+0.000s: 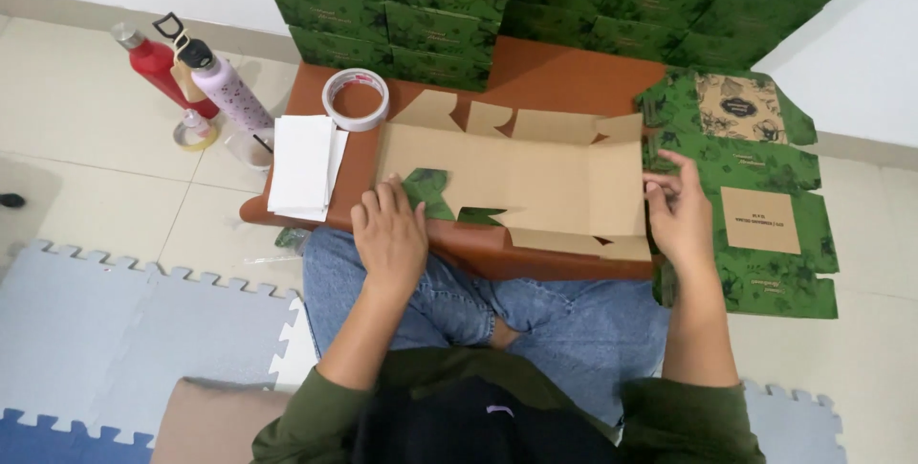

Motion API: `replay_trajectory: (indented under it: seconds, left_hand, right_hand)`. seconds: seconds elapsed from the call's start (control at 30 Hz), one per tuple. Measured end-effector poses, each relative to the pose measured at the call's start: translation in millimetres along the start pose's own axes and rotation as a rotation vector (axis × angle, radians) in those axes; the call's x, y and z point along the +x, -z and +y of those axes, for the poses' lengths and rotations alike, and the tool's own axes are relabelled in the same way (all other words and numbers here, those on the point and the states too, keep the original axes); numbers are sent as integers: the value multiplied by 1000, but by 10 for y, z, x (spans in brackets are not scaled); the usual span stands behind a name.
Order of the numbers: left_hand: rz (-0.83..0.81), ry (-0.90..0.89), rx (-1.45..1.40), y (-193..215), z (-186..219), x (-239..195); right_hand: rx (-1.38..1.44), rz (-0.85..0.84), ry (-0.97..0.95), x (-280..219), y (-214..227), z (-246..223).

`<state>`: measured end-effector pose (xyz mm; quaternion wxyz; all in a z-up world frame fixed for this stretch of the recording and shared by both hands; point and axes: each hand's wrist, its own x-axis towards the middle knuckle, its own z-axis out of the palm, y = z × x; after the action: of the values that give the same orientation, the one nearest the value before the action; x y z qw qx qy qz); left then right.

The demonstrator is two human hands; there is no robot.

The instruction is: The person assembles a flat cardboard box by folding the sides and tucking the flaps to form a rectangular container. They then place a white paper insert inside and close the lid. The process is repeated for a second box.

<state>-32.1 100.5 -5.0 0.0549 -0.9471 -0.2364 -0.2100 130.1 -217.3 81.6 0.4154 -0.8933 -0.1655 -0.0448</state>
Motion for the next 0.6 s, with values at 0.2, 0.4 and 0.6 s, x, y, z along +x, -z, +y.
replay_trajectory:
  seconds: [0.2,0.4,0.6]
  left_hand:
    - [169,-26,-153,514,51,105]
    - [87,-581,-568,810,443,144]
    - [93,-580,-633,282,945,247]
  right_hand:
    - [-104,-189,-98,-296,420,-171]
    - [-225,-159,167,-668,322,-39]
    - [-75,0,185,-650,-4,280]
